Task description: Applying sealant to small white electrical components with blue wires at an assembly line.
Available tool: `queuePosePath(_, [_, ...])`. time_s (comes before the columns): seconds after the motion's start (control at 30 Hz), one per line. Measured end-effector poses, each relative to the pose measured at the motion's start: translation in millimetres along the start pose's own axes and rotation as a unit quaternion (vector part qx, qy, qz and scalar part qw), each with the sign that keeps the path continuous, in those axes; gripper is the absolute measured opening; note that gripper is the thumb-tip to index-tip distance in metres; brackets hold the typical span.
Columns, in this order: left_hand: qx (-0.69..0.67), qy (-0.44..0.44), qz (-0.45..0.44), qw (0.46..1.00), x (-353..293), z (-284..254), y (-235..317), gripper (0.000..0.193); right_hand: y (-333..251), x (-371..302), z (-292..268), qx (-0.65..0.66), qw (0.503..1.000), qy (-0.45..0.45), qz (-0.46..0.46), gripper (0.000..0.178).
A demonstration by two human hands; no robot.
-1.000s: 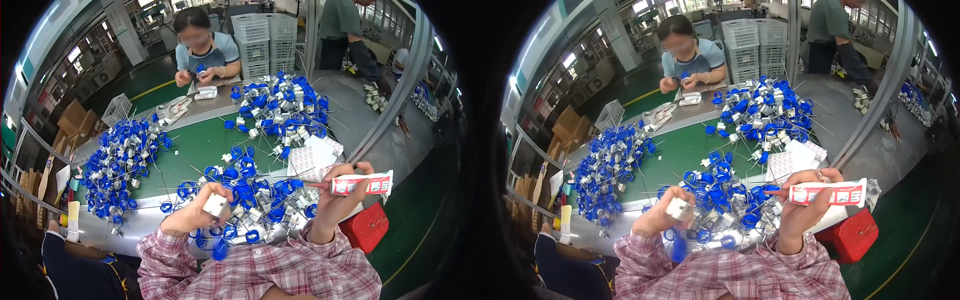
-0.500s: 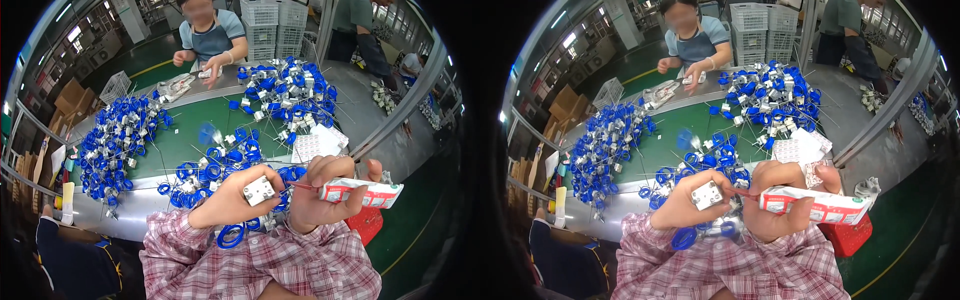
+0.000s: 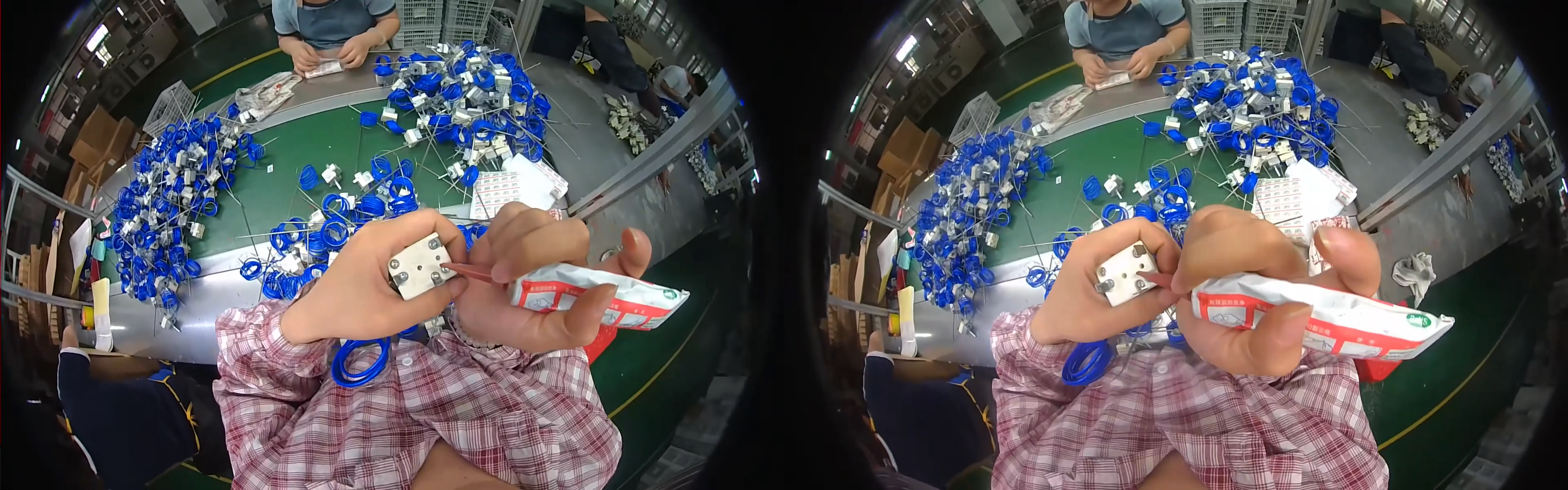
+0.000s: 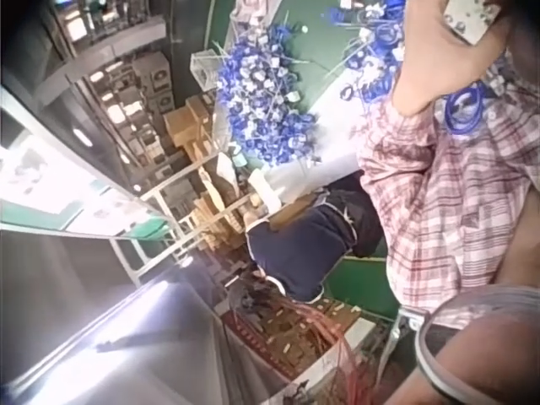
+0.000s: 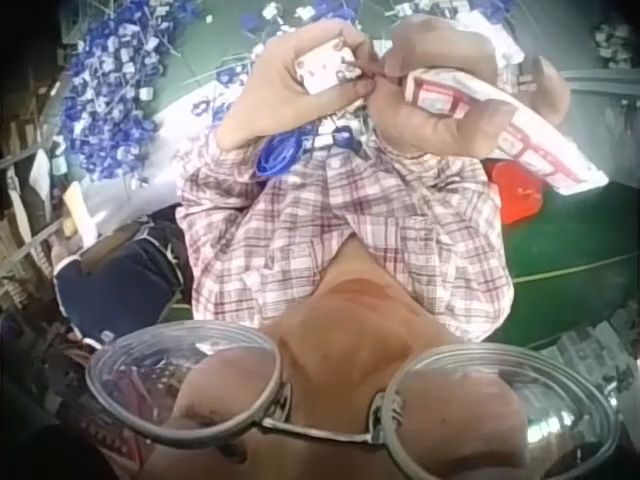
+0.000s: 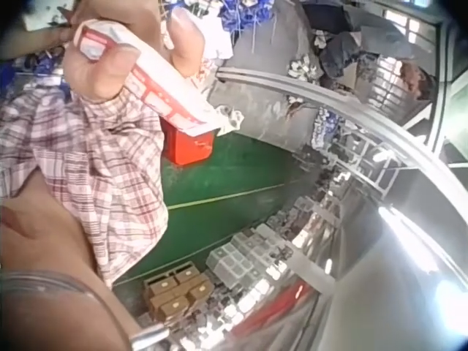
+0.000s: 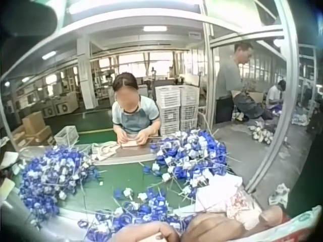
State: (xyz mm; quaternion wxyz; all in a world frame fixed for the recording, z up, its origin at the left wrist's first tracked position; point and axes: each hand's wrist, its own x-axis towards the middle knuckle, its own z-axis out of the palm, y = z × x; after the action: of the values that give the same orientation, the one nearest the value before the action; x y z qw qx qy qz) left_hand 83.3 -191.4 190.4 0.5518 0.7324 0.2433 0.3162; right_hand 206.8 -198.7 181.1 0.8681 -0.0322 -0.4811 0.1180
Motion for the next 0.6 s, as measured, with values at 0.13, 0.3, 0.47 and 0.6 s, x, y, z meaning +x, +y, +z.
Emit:
queuePosePath(0.13, [-0.001,-0.028,0.007,1.000,-2,-3,1,0.019,-3,1,4,0.031,0.999,-0.017,0.003,0.040])
queuePosePath(0.3, [0.013,-0.048,0.021,0.999,0,-1,5,0.020,-7,2,2,0.042,0.998,-0.037,-0.004,0.041])
queuePosePath(0.47, [0.027,-0.054,0.022,0.998,0,-1,6,0.019,-10,1,-1,0.034,0.998,-0.056,0.008,0.042])
queuePosePath(0.6, [0.047,-0.059,0.045,0.996,1,-1,6,0.021,-12,1,-4,0.042,0.996,-0.081,0.007,0.041])
